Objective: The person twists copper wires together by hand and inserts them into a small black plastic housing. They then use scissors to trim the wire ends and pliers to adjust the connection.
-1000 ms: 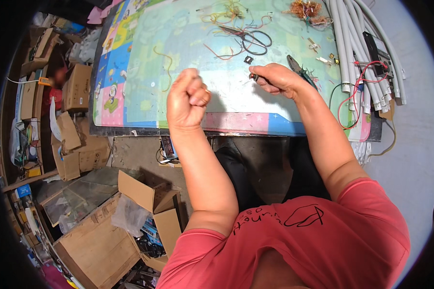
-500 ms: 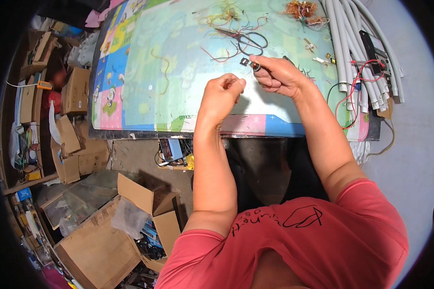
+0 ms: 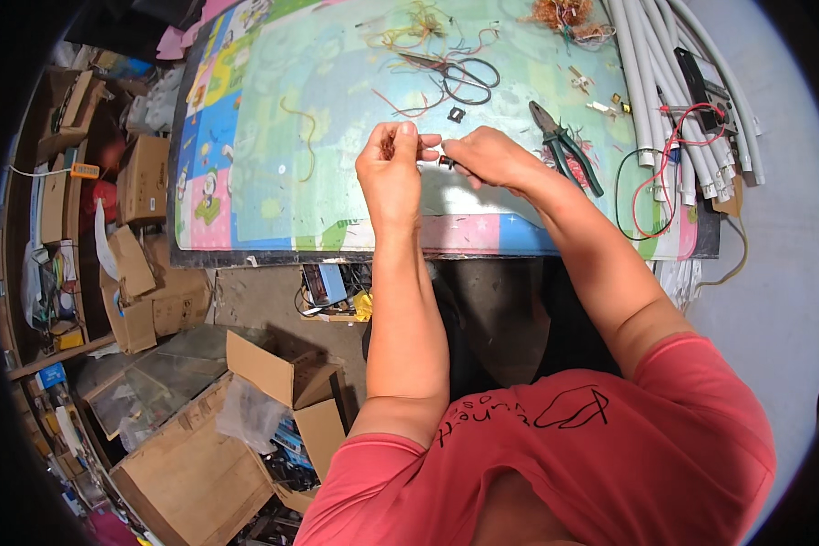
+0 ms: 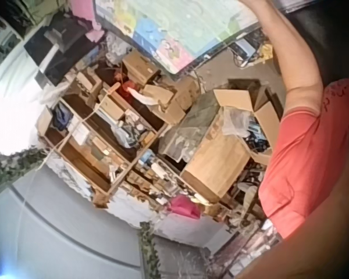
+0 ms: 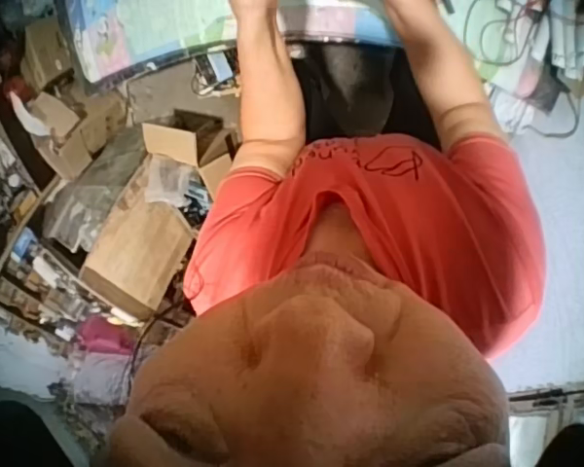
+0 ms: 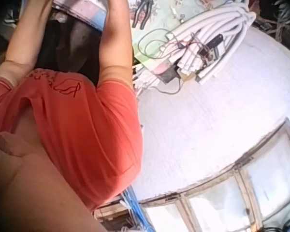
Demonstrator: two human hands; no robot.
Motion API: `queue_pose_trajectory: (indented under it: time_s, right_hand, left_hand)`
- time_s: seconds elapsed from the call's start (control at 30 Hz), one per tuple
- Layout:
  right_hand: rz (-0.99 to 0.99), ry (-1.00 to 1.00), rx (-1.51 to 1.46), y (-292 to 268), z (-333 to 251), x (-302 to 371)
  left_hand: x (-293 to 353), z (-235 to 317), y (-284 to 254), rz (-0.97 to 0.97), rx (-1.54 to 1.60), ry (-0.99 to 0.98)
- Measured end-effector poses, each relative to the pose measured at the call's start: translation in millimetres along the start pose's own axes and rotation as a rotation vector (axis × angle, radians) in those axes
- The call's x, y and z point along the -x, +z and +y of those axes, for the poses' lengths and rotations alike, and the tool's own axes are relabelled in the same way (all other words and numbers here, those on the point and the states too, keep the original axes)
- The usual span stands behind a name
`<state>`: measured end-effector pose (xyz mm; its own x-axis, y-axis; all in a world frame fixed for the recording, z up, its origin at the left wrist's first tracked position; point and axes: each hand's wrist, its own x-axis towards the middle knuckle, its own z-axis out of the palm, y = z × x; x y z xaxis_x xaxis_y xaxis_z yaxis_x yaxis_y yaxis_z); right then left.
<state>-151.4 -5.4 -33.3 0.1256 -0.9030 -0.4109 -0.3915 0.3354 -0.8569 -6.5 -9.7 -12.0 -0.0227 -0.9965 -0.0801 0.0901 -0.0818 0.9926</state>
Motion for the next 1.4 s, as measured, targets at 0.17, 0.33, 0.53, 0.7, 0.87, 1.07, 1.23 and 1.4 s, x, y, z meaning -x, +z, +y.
queue_pose_trajectory:
  time_s: [0.17,0.33,0.53,0.7,0.87,1.07,1.23,1.4]
  right_hand:
    - [-0.058,0.185,-0.552,-7.5,2.8,-3.5]
    - [-0.219,0.147,-0.964,-8.3,3.5,-1.9]
    - [-0.385,-0.025,-0.066,-7.6,-7.7,16.8]
    - [0.083,-0.028,0.024,-2.8,11.8,-15.0]
    - [0.041,0.094,-0.833,-14.0,-1.9,-4.3]
    - [-0.436,-0.060,-0.322,-26.5,-10.5,16.1]
    - [-0.037,-0.159,0.382,-6.6,3.7,-0.5]
    - [0.421,-0.035,-0.110,-17.8,10.4,-15.4]
  left_hand:
    - [1.7,4.7,-0.7,-0.100,0.059,-0.115]
    - [0.1,3.5,0.1,-0.027,0.136,-0.251]
    - [-2.5,5.0,-6.7,0.125,0.329,-0.200]
    - [10.7,12.1,2.9,-0.072,0.184,-0.084]
    - [4.3,8.1,-1.6,0.030,0.182,-0.245]
    - [-3.4,5.1,-16.0,0.197,0.364,-0.180]
    - [0.9,12.6,-11.2,0.123,0.431,-0.029]
    - [3.9,11.6,-10.3,0.044,0.316,-0.160]
